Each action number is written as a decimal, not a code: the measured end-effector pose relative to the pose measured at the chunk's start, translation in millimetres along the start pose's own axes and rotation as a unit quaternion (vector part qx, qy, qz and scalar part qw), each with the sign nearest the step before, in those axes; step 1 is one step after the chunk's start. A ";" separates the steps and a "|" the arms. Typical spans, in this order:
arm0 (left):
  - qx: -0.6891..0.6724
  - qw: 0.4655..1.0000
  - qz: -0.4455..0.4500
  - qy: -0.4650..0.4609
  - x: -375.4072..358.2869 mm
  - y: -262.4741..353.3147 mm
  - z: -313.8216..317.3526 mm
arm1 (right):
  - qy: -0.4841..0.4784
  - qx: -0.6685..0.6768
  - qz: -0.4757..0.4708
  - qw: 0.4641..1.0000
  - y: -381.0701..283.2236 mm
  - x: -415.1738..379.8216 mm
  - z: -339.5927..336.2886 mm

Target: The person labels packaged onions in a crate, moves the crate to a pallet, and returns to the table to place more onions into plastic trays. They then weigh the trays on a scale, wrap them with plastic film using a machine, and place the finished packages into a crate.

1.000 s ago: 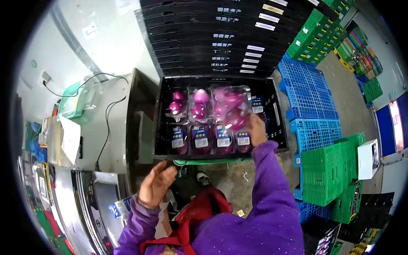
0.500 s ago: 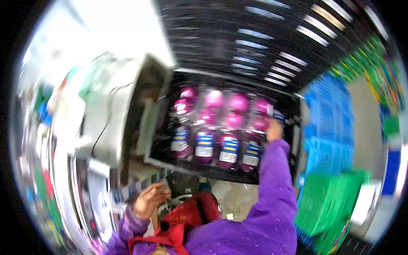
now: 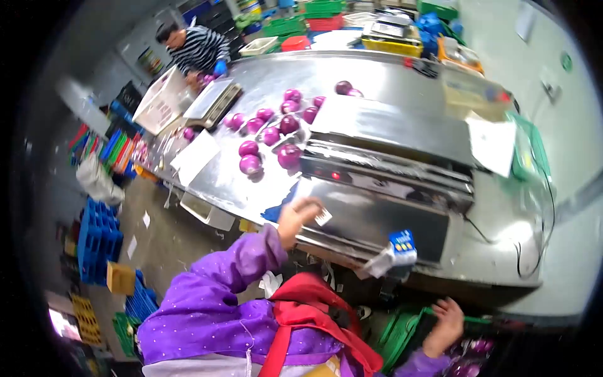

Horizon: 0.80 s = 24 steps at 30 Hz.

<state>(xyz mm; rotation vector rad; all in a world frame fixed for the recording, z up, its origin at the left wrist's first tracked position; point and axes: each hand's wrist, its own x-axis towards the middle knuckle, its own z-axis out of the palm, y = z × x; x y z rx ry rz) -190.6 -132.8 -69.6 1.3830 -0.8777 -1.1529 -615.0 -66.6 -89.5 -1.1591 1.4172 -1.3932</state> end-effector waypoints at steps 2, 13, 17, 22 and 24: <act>-0.130 0.964 -0.106 0.207 38.0 8.2 -68.7 | -0.209 0.100 0.087 0.969 -41.7 20.1 136.9; -0.014 0.897 0.045 0.440 112.6 -38.8 -273.7 | -0.460 0.013 0.215 0.861 -19.0 107.5 648.1; -0.051 0.930 0.031 0.362 170.1 -74.2 -369.7 | -0.535 -0.352 -0.015 0.768 58.1 50.4 667.6; 0.189 0.964 0.035 0.185 241.2 -90.1 -413.3 | -0.487 -0.325 0.068 0.808 44.5 10.2 656.9; 0.259 0.952 0.048 0.159 240.7 -93.1 -421.2 | -0.475 -0.243 0.077 0.842 56.0 15.1 652.8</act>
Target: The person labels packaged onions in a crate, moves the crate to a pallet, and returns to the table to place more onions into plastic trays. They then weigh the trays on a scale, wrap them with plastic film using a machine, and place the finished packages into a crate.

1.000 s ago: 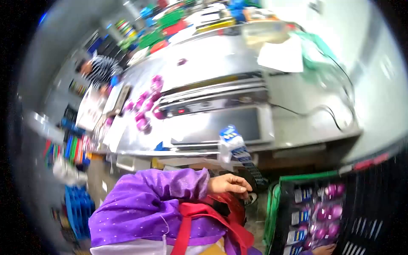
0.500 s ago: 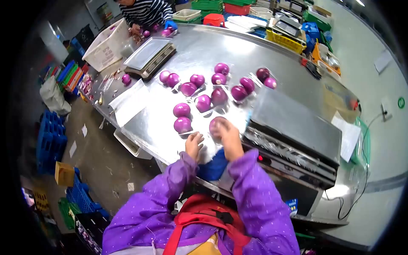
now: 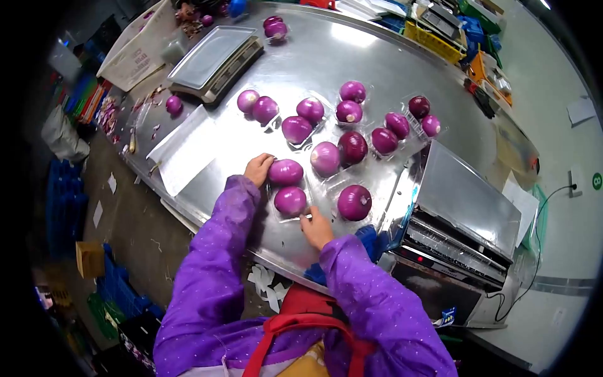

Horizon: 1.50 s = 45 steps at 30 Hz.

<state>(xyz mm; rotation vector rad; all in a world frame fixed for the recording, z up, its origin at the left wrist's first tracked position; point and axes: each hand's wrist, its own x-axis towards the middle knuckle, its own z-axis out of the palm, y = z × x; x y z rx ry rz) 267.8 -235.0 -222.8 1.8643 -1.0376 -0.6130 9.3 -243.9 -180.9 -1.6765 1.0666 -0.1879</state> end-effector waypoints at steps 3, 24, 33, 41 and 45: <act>0.019 0.999 -0.014 0.026 -32.7 2.5 -12.1 | 0.038 0.097 0.000 0.995 -7.2 -4.2 -11.0; -0.018 0.981 0.184 -0.057 -58.6 335.3 265.8 | 0.269 0.197 -0.056 0.941 67.2 -105.3 -447.9; 0.117 0.906 0.381 -0.144 -94.5 353.5 193.2 | 0.198 -0.282 -0.282 0.896 101.3 -204.2 -495.7; 0.398 0.587 0.576 -0.406 -65.3 355.7 194.0 | -0.003 -0.435 -0.347 0.831 119.6 -206.3 -480.7; 0.123 0.783 0.409 -0.452 -61.0 334.7 203.8 | 0.113 0.285 -0.091 0.948 106.7 -225.2 -451.5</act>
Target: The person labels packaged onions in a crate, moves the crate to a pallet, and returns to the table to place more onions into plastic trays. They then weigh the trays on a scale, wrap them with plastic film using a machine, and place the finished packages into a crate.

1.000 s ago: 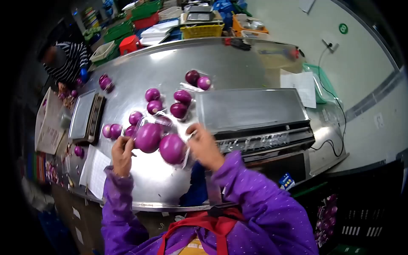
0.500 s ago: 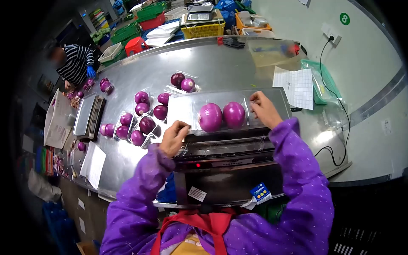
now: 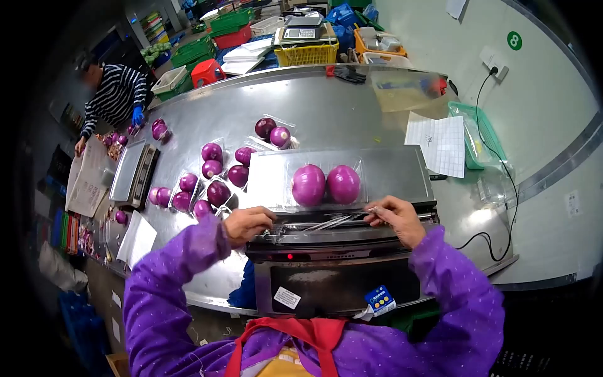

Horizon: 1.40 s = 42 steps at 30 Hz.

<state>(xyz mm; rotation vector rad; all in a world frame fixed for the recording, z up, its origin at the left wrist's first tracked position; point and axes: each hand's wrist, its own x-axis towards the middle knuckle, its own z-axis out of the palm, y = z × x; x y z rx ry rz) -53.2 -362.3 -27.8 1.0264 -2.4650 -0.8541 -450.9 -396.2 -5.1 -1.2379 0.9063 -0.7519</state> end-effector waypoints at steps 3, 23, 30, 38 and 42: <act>-0.442 0.869 -0.172 0.141 -17.6 23.3 5.6 | 0.080 0.132 -0.009 0.988 -7.8 -32.9 -1.4; -0.113 0.973 -0.098 0.176 103.9 -94.4 7.9 | 0.056 -0.476 -0.152 0.865 28.9 104.5 -30.9; -0.611 0.661 -0.376 0.220 83.2 5.5 3.9 | 0.029 0.152 0.140 0.978 -7.9 46.8 -2.6; -0.658 0.641 -0.360 0.164 63.4 32.4 -13.5 | -0.042 0.255 0.159 0.953 -24.2 21.9 3.4; -0.692 0.611 -0.379 0.067 -7.1 86.8 -11.9 | -0.058 0.277 0.216 0.934 -42.7 -60.1 40.1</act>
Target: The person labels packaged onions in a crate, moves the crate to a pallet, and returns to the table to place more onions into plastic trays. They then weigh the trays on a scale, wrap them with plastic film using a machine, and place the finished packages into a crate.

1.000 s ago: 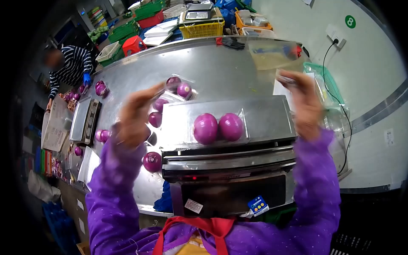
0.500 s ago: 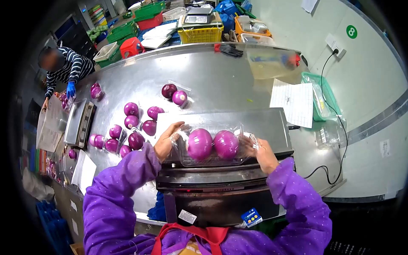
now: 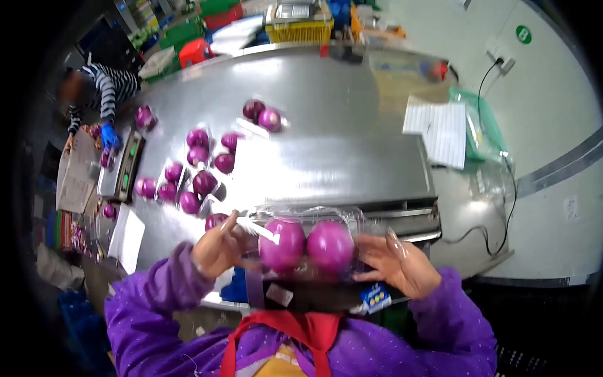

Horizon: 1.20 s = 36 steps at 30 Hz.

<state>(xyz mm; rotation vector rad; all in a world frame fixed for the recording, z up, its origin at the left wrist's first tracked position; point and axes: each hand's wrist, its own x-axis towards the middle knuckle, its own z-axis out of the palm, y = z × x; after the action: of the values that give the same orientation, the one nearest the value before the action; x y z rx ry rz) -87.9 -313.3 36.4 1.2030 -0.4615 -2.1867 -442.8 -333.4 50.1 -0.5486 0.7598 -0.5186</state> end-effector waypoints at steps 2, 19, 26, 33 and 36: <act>-0.093 0.993 -0.029 0.065 -23.6 -64.9 -10.0 | 0.048 0.063 0.052 0.996 36.2 -25.5 2.7; 0.082 0.897 0.309 0.304 19.1 -201.7 -41.5 | 0.411 -0.263 -0.193 0.851 205.2 23.5 -17.6; 0.216 0.868 0.305 0.327 -50.6 -181.1 -66.3 | 0.431 0.092 -0.178 0.880 223.8 -14.5 31.7; 0.252 0.831 0.329 0.372 -5.1 -209.9 -157.0 | 0.459 -0.458 -0.267 0.713 236.0 42.8 41.5; 0.196 0.880 0.337 0.273 40.0 -236.1 -152.3 | 0.448 -0.607 -0.202 0.625 245.8 59.7 44.8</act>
<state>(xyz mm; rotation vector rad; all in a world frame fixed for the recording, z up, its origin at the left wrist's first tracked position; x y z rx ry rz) -53.6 -161.5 -200.9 1.5076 -0.9327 -1.1282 -314.5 -175.7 -106.9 -1.8432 2.0174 -0.6427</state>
